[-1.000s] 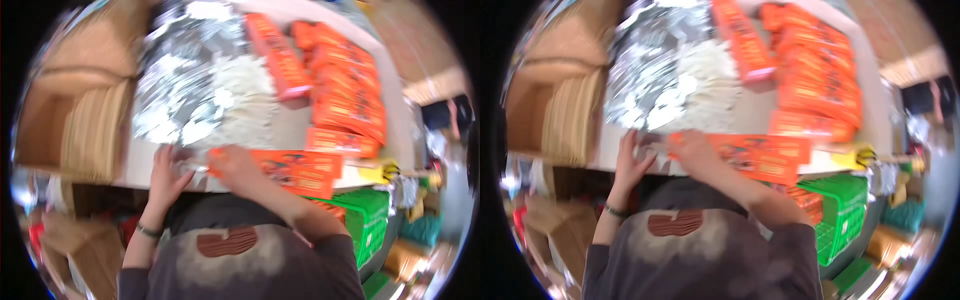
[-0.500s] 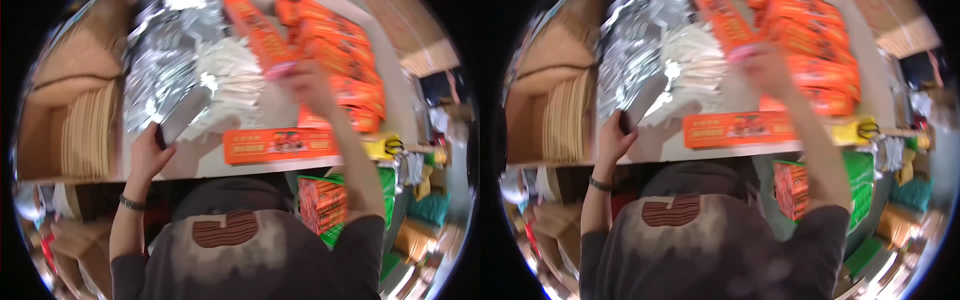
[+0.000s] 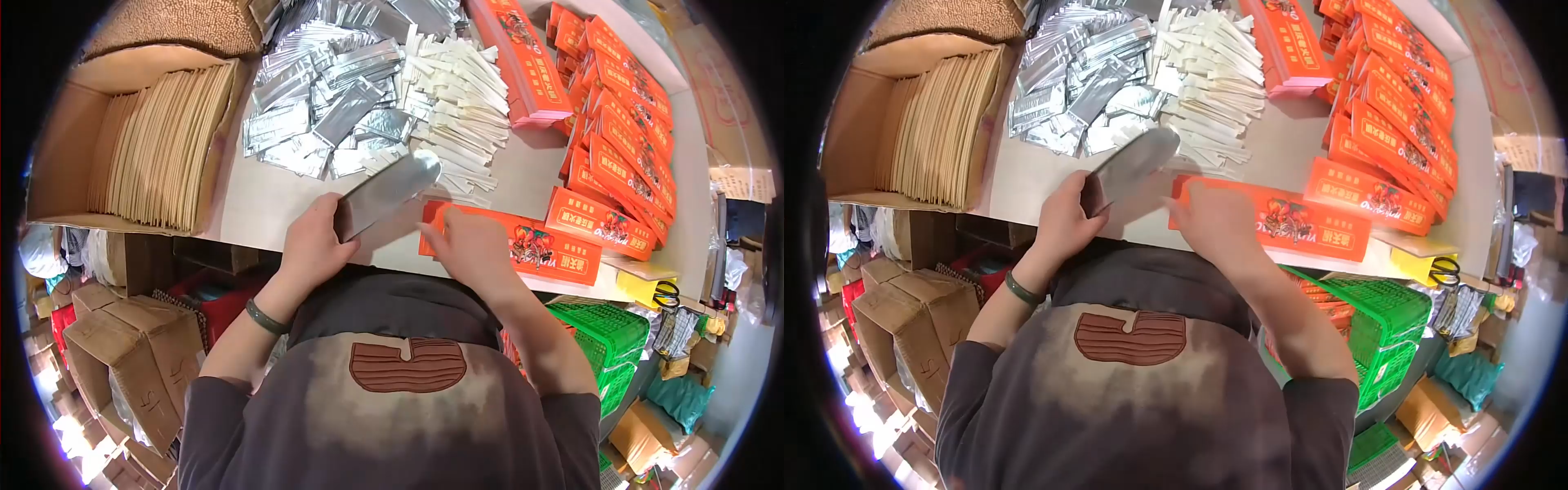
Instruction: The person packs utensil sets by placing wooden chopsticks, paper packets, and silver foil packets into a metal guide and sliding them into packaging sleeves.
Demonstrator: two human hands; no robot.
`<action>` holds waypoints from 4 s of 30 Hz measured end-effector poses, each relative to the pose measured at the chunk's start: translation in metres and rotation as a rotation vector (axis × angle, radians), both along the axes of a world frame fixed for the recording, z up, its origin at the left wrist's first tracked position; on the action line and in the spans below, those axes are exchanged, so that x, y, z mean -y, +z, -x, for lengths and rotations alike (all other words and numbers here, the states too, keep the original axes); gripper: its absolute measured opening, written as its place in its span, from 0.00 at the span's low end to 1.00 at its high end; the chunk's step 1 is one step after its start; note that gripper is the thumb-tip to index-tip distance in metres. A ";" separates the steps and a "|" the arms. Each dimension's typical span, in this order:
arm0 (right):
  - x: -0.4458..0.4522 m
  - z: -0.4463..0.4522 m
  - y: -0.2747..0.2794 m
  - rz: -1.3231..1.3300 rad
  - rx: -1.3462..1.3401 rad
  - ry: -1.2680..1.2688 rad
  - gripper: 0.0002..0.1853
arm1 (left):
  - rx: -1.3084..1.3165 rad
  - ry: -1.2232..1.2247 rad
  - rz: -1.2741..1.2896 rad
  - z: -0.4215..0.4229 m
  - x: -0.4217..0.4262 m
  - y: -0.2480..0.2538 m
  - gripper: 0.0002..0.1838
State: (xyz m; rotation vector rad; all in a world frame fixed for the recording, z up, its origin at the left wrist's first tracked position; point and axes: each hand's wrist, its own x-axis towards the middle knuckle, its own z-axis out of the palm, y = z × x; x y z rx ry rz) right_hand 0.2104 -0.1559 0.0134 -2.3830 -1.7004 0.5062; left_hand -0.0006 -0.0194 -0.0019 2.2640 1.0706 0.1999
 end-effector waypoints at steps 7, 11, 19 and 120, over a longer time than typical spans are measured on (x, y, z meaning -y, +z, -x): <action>-0.007 -0.007 -0.008 0.038 -0.156 -0.071 0.12 | -0.076 -0.268 -0.035 0.026 -0.011 0.004 0.39; -0.006 -0.003 -0.004 0.070 -0.202 -0.090 0.11 | -0.057 -0.236 0.004 0.031 -0.015 0.004 0.43; -0.012 -0.007 -0.012 0.056 -0.217 -0.104 0.13 | -0.166 -0.429 -0.098 0.026 -0.017 0.016 0.46; 0.046 -0.073 -0.012 -0.260 -0.233 0.263 0.23 | 0.321 -0.575 0.557 -0.037 0.026 0.019 0.25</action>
